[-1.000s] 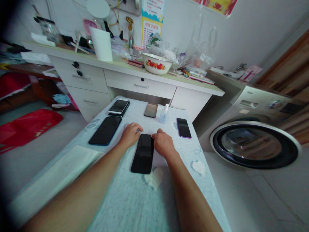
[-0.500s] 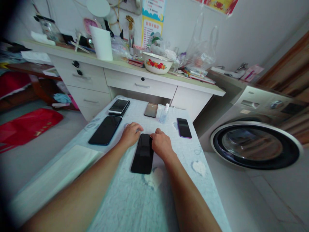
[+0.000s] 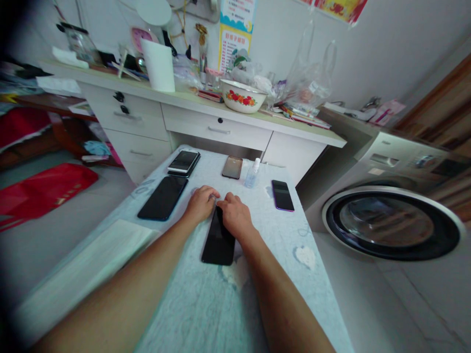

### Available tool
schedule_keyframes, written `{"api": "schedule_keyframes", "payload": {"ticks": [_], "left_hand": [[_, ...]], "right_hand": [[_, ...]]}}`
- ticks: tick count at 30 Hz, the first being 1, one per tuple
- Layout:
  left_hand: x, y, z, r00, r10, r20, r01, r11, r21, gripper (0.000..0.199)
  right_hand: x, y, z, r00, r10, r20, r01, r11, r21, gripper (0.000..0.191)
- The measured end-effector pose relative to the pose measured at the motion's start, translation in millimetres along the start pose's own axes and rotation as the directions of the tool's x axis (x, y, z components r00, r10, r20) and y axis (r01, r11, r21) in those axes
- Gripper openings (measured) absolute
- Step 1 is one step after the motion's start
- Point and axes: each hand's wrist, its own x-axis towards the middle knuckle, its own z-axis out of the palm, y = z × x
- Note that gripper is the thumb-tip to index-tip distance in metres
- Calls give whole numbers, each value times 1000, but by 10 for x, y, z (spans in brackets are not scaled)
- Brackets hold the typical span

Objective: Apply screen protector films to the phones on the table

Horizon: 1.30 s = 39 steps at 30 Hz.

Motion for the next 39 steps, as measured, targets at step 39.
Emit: {"api": "schedule_keyframes", "payload": {"ticks": [39], "left_hand": [[-13, -9, 7, 1000, -18, -25, 17, 999, -35, 26]], "right_hand": [[-272, -77, -177, 976, -197, 97, 188, 978, 88, 35]]}}
